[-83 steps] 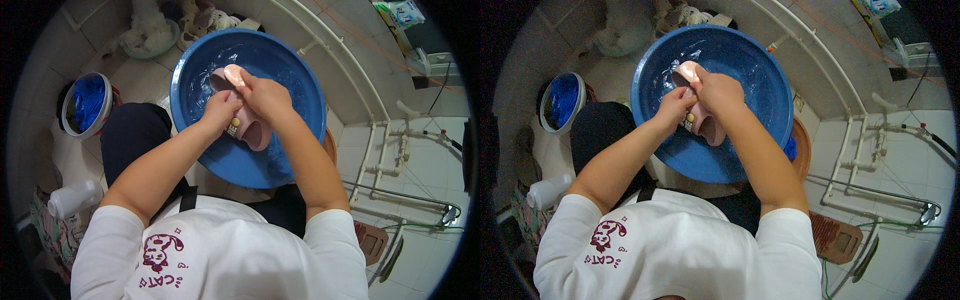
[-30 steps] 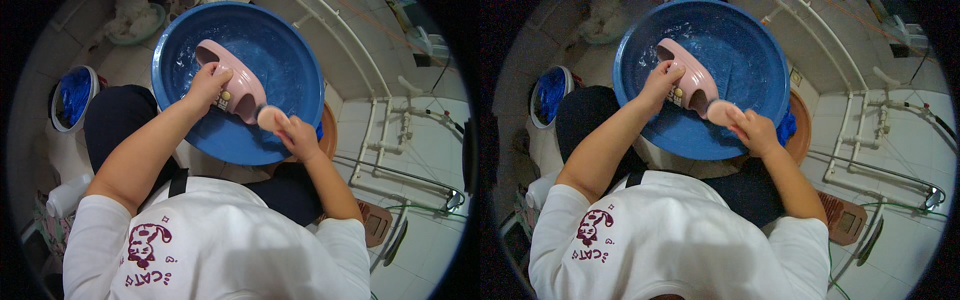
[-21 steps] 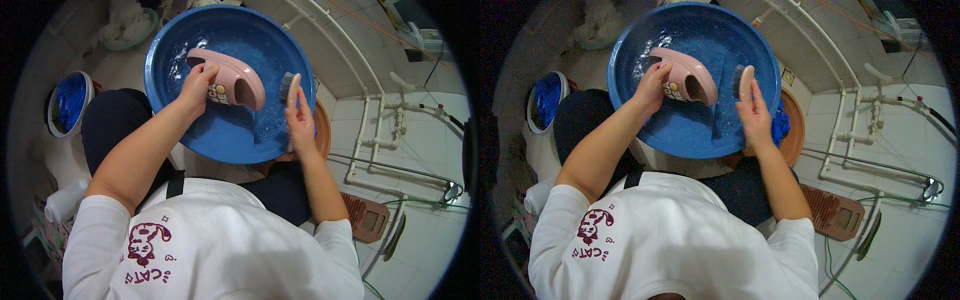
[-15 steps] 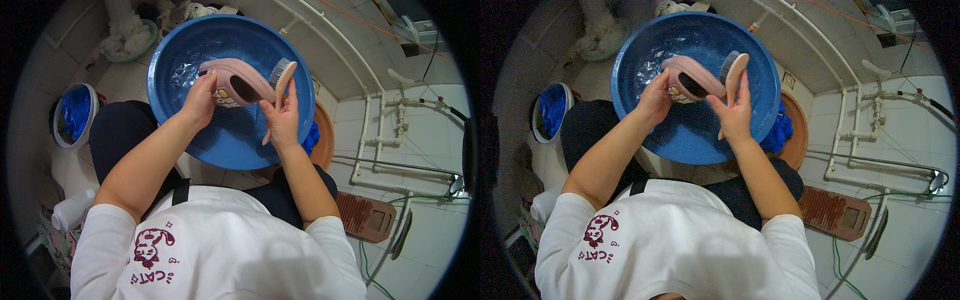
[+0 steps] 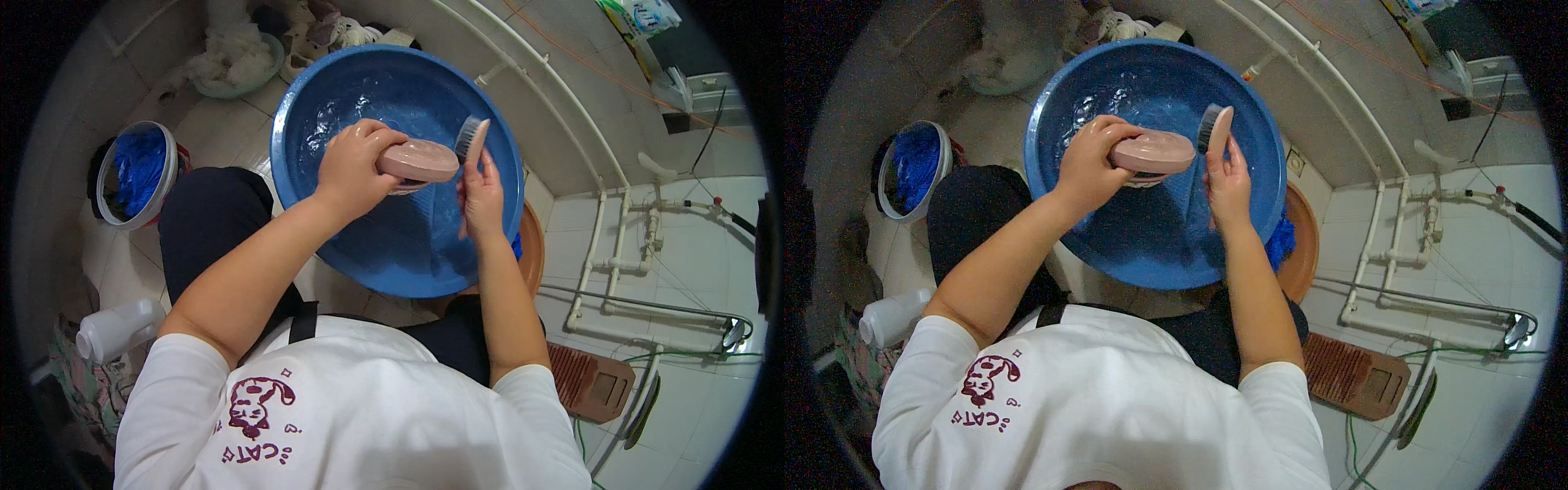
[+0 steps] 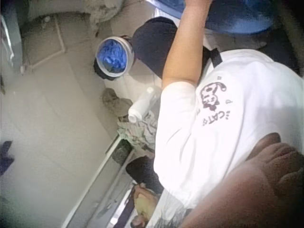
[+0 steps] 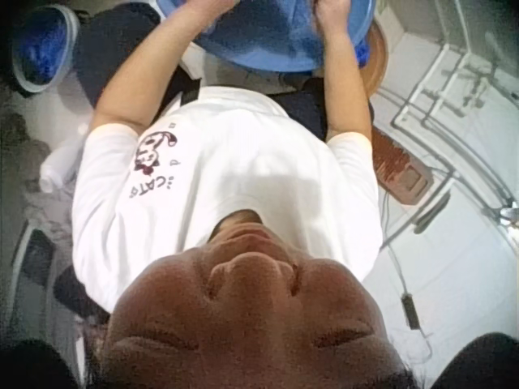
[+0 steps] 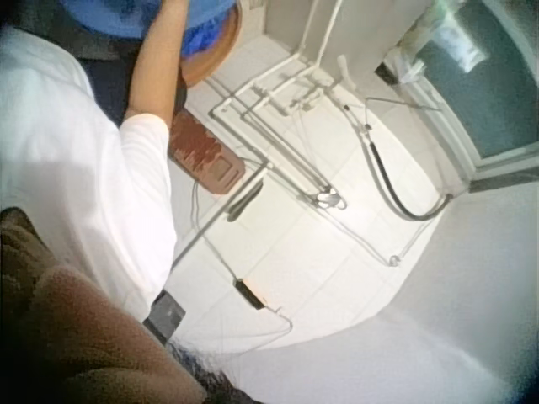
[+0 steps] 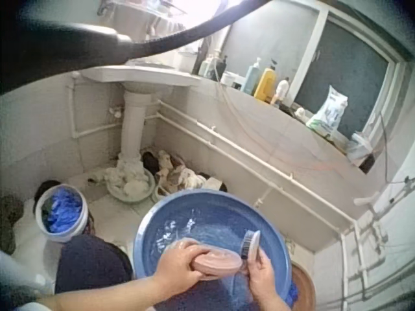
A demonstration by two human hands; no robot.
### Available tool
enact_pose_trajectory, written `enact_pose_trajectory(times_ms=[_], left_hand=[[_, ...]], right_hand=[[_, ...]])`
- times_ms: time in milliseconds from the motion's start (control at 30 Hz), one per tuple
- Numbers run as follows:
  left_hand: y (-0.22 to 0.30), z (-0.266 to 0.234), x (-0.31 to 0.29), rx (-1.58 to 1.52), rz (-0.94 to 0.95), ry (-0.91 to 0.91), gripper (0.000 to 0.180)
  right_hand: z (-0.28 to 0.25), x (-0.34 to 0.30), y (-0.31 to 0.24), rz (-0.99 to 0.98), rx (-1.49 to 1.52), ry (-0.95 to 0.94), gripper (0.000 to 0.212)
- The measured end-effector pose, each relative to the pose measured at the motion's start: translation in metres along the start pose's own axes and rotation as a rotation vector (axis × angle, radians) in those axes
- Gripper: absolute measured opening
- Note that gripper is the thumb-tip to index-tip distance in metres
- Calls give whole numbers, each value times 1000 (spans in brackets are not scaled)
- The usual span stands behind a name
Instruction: The person scrubs a pink slide sandal with a brush in a blue basin of water, then places it aside. They then pick up a white sneaker and scrub its exterior and interior with the same brush in the basin.
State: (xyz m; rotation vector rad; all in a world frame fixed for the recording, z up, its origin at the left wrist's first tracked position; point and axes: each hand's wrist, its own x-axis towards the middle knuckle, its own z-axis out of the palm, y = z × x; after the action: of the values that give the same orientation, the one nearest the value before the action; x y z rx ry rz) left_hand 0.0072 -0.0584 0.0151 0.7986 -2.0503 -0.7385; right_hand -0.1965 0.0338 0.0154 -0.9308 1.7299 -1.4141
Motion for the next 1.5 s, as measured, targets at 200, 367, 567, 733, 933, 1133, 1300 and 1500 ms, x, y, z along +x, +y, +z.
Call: enact_pose_trajectory(times_ms=[200,367,567,733,933,1133,1300,1500], left_hand=[[-5,-1,6,-171,-178,83,43],[-6,-1,7,-120,-136,145,43],[-19,22,3,77,-82,169,40],[-14,18,0,132,-101,79,37],[-12,32,-8,159,-84,16,35],[-7,30,-6,123,-113,29,33],[-11,33,-6,138,-78,32,28],[-16,38,0,108,-9,53,33]], right_hand=[[-38,27,98,331,-672,137,40],[-36,43,97,106,-622,78,47],[22,-28,-45,-361,-692,44,51],[28,-40,-57,-373,-1176,-99,57],[-13,-31,-29,-528,-1089,25,55],[-15,-31,-18,-515,-1051,-62,54],[-36,-31,-6,-612,-1039,10,56],[-5,-41,-14,-622,-1043,-64,56]])
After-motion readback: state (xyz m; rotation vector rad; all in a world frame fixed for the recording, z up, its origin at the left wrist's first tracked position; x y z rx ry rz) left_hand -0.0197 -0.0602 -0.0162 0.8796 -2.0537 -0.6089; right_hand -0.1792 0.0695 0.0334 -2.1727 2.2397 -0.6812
